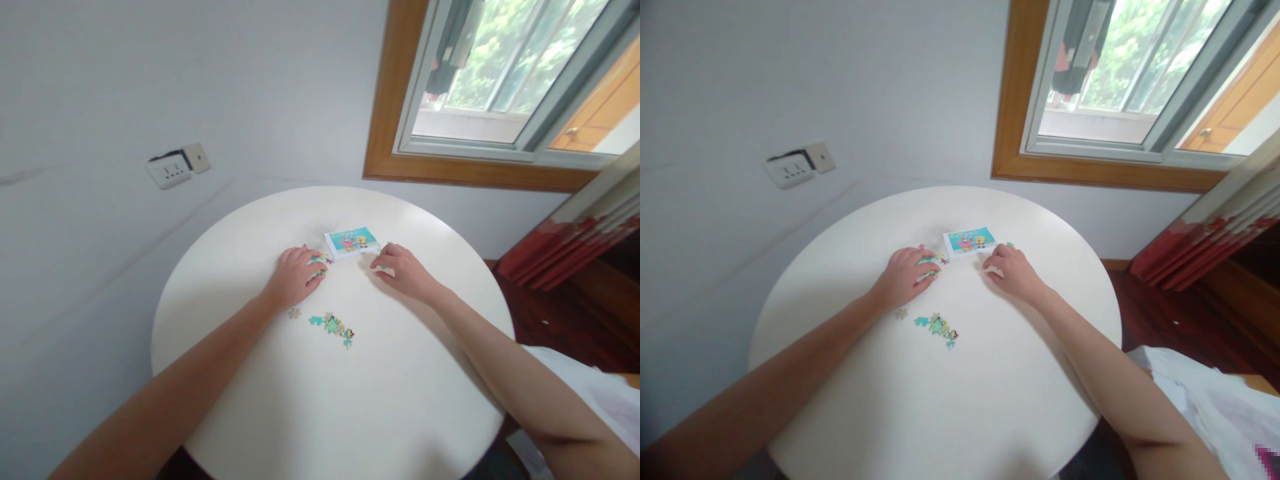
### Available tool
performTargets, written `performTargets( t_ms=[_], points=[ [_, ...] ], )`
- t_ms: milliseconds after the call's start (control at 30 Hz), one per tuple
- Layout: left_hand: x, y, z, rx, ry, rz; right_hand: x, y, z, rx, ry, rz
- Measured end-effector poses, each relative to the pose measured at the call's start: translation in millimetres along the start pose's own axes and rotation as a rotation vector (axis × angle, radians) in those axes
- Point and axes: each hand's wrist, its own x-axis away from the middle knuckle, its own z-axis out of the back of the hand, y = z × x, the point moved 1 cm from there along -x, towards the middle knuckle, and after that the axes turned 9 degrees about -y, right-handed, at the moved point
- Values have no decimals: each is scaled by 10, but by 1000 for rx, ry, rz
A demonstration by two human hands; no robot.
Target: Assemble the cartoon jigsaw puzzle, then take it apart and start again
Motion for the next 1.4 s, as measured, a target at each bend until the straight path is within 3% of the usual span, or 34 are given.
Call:
performTargets(
  t_ms=[100,167,300,467,667,767,867,1000,1133,1267,1400],
  points=[
    [-6,22,31,-25,0,9,24,-376,-53,-211,-79,297],
    [-10,28,43,-30,4,14,57,-626,-139,-273,-134,401],
    [-11,20,50,-34,21,14,112,-894,-343,-253,-157,330],
    [-9,12,64,-43,39,18,120,-898,-440,-306,-161,256],
    [-10,18,73,-5,52,16,71,-885,-448,-559,-131,321],
    [-7,17,59,2,51,12,14,-762,-420,-755,-122,196],
    [-2,9,60,39,46,-5,-46,-462,-327,-746,-46,-7],
    [21,-6,155,184,-30,-128,-89,43,-171,-416,54,-100],
    [85,-43,343,344,-214,-210,-93,366,-106,-26,35,-185],
    [154,-97,501,416,-314,-202,-96,456,-118,117,21,-241],
    [195,-82,550,431,-366,-201,-85,405,-92,189,102,-246]
  ],
)
